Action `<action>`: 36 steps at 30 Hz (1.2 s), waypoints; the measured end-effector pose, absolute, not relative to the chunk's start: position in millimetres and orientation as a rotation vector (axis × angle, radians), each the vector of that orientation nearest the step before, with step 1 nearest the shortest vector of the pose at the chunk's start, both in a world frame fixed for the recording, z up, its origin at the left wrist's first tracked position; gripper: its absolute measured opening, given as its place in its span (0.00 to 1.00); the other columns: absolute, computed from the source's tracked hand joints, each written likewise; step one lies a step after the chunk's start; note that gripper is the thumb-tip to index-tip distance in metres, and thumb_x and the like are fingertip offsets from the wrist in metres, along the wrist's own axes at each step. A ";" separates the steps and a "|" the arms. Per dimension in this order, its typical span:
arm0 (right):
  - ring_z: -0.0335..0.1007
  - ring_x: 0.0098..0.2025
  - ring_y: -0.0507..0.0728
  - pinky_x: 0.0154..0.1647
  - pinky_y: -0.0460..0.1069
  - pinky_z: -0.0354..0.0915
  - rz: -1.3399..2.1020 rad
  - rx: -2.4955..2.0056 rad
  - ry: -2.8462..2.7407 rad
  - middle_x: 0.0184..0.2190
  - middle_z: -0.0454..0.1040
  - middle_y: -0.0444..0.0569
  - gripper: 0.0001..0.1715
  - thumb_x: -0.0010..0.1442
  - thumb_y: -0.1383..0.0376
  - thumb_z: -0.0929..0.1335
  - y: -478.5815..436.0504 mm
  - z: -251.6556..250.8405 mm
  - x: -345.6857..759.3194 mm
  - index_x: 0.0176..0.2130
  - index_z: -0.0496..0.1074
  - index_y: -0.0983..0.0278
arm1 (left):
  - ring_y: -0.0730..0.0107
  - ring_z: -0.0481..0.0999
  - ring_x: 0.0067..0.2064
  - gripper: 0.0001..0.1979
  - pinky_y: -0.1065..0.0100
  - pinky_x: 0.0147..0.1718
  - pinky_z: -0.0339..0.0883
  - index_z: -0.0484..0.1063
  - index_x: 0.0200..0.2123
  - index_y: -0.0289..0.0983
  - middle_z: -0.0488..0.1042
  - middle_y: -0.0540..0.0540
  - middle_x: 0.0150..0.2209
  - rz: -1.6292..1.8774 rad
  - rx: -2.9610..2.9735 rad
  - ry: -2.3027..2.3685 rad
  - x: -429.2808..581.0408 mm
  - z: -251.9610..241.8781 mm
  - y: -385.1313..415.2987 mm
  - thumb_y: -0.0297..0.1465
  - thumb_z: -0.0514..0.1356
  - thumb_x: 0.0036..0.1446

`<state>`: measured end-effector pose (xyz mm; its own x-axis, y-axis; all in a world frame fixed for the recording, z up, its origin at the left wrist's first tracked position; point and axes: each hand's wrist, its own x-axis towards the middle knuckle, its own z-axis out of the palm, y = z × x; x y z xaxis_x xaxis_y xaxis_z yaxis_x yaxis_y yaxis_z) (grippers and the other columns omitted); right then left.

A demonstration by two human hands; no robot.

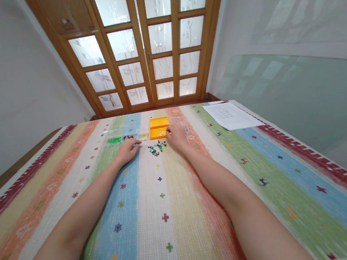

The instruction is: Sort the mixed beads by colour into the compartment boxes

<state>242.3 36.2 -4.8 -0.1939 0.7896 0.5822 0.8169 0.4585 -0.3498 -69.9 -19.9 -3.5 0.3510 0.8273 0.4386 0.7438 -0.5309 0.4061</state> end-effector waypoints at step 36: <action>0.71 0.42 0.60 0.47 0.53 0.63 0.066 -1.274 -1.997 0.39 0.80 0.53 0.10 0.65 0.67 0.66 37.0 -15.8 240.9 0.39 0.79 0.63 | 0.63 0.73 0.35 0.07 0.64 0.38 0.65 0.75 0.42 0.39 0.77 0.46 0.36 1.077 2.227 1.538 -63.1 -2.4 -21.4 0.33 0.57 0.66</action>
<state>240.9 37.0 -15.8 -0.2206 0.7970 0.5622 0.7580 0.5028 -0.4155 -63.1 -21.4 -2.4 0.1796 0.8808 0.4380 0.7130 -0.4233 0.5590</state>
